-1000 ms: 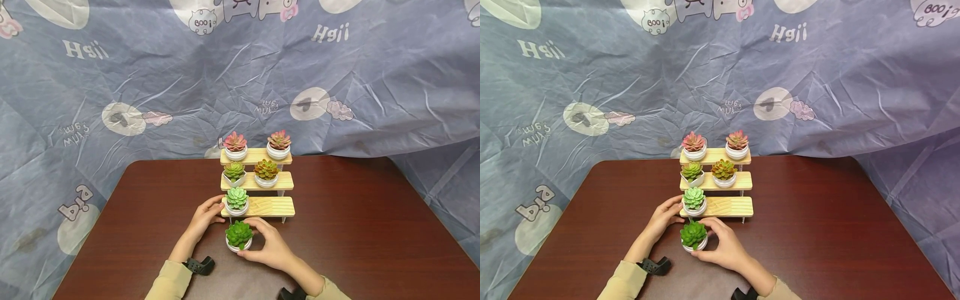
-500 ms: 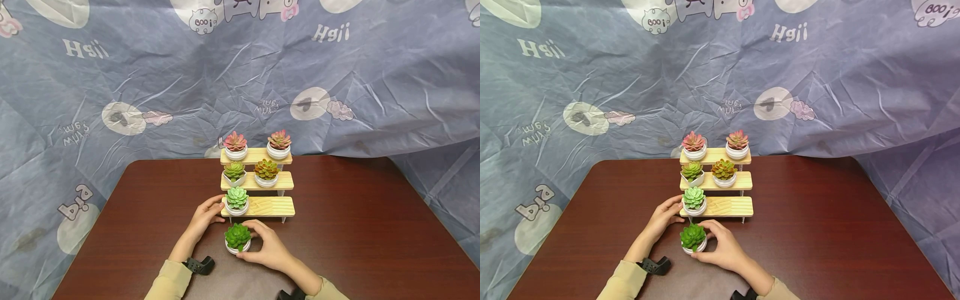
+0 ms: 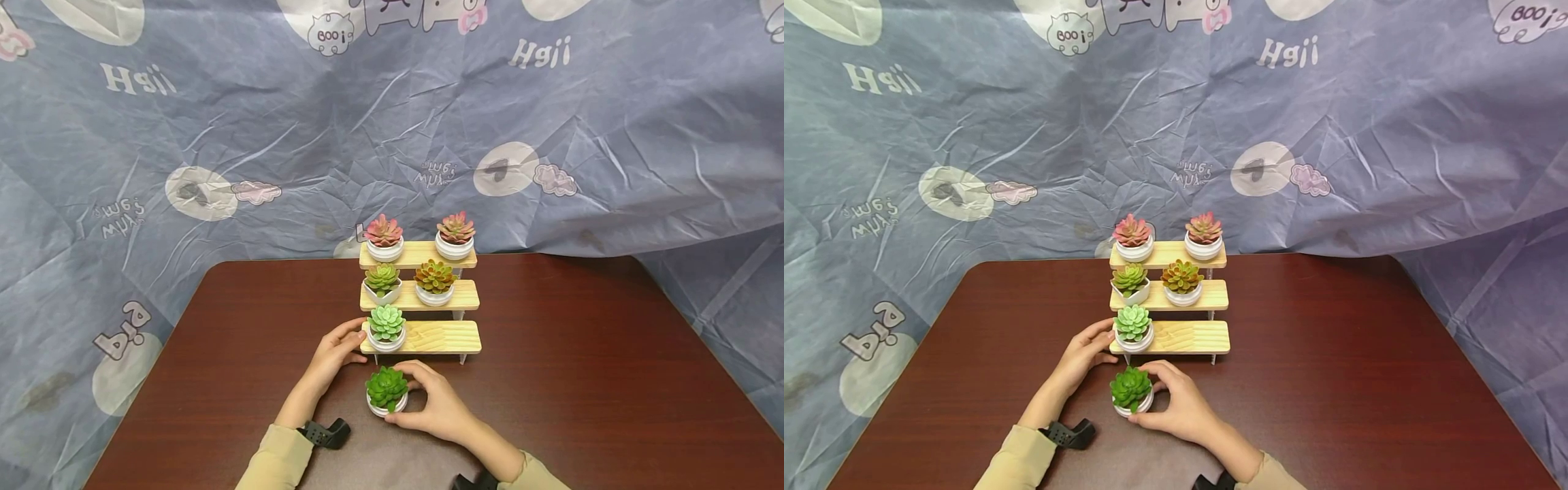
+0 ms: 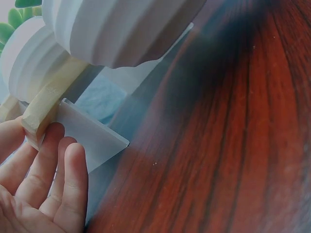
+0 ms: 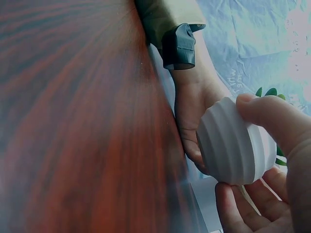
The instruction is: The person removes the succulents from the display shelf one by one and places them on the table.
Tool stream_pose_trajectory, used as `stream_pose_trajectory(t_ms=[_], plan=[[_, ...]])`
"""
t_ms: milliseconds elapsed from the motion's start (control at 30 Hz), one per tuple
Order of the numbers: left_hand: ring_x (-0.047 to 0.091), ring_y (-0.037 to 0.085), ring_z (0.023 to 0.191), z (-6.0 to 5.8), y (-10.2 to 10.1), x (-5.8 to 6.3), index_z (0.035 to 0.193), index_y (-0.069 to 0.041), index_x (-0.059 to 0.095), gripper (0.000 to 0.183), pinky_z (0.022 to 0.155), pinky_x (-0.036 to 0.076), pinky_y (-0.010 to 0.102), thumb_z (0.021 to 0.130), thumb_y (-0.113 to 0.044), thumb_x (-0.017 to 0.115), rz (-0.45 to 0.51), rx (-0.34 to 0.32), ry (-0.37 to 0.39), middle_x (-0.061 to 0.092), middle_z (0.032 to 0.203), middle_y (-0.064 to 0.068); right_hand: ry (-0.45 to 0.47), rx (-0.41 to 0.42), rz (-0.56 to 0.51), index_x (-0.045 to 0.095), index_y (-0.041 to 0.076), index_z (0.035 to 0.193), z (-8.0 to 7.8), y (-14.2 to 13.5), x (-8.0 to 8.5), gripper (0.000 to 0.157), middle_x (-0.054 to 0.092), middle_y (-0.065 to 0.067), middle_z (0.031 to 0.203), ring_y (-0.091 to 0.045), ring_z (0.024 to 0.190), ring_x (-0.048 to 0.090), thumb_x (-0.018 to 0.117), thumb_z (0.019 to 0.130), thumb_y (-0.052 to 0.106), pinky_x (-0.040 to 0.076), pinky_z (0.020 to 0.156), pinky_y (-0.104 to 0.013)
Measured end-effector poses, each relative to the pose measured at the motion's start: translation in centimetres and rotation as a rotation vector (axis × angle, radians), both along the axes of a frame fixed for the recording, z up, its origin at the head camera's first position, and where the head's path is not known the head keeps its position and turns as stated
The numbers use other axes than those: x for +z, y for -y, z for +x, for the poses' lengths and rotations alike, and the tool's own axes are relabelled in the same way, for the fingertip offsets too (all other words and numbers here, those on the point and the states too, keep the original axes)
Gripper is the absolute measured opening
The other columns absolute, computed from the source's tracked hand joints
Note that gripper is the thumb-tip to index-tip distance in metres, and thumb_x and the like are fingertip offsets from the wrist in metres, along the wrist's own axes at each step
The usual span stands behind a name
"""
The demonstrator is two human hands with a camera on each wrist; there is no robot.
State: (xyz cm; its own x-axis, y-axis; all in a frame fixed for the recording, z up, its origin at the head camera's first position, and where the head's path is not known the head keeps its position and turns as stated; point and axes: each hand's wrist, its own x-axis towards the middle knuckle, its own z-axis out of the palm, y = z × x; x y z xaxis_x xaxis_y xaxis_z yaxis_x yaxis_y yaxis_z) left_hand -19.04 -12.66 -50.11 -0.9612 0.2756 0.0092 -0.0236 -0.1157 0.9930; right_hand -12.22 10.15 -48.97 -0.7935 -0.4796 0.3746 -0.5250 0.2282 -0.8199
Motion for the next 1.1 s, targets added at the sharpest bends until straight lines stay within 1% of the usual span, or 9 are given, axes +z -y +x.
stream_pose_trajectory(t_ms=[100,200,333,400,533,900,1100], plan=[[0.061,0.017,0.085,0.0,0.0,0.0,0.133,-0.005,0.051,0.04,0.07,0.057,0.037,0.096,-0.02,0.057,0.0,0.005,0.005,0.062,0.099,0.007,0.013,-0.002,0.009,0.056,0.017,0.12,0.1,0.1,0.1,0.058,0.056,0.004,0.119,-0.01,0.103,0.056,0.084,0.071,0.029,0.054,0.08,-0.028],[0.061,0.016,0.084,0.0,0.0,0.1,0.133,-0.005,0.051,0.041,0.069,0.057,0.037,0.096,-0.021,0.057,-0.002,0.01,0.009,0.062,0.098,0.007,-0.001,-0.001,0.01,0.056,0.013,0.119,0.3,0.3,0.5,0.059,0.057,0.0,0.118,-0.012,0.103,0.056,0.086,0.069,0.022,0.054,0.08,-0.029],[0.061,0.017,0.083,0.0,-0.1,0.0,0.133,-0.006,0.051,0.041,0.069,0.057,0.037,0.096,-0.021,0.057,-0.002,0.011,0.009,0.062,0.096,0.007,-0.027,0.014,-0.006,0.057,0.003,0.117,0.8,0.6,2.0,0.058,0.058,-0.01,0.115,-0.017,0.101,0.057,0.086,0.067,0.01,0.055,0.078,-0.031],[0.061,0.017,0.083,0.1,-0.1,0.1,0.133,-0.006,0.051,0.04,0.07,0.057,0.037,0.096,-0.02,0.057,0.0,0.011,0.008,0.061,0.096,0.007,-0.023,0.024,-0.01,0.057,-0.001,0.116,1.1,0.6,2.9,0.058,0.058,-0.013,0.113,-0.019,0.1,0.058,0.085,0.066,0.006,0.055,0.078,-0.031],[0.061,0.016,0.083,0.0,-0.1,0.0,0.133,-0.006,0.051,0.04,0.07,0.057,0.037,0.096,-0.02,0.057,-0.004,0.011,0.008,0.062,0.095,0.007,-0.007,0.038,0.003,0.056,-0.004,0.115,1.4,0.7,3.8,0.057,0.058,-0.014,0.113,-0.021,0.1,0.058,0.085,0.067,0.004,0.055,0.079,-0.031],[0.06,0.016,0.084,0.0,-0.1,0.1,0.133,-0.007,0.051,0.04,0.071,0.057,0.038,0.096,-0.021,0.057,-0.014,0.014,0.009,0.061,0.096,0.007,-0.004,0.046,0.006,0.056,-0.003,0.115,1.3,0.7,3.5,0.057,0.058,-0.014,0.112,-0.023,0.099,0.058,0.085,0.066,0.004,0.055,0.078,-0.03],[0.06,0.016,0.084,0.0,-0.1,0.0,0.133,-0.006,0.051,0.041,0.071,0.057,0.038,0.096,-0.021,0.057,-0.017,0.015,0.011,0.06,0.095,0.007,0.0,0.054,0.015,0.056,-0.003,0.115,1.4,0.7,3.7,0.057,0.058,-0.014,0.111,-0.023,0.098,0.058,0.085,0.066,0.003,0.055,0.078,-0.03]])
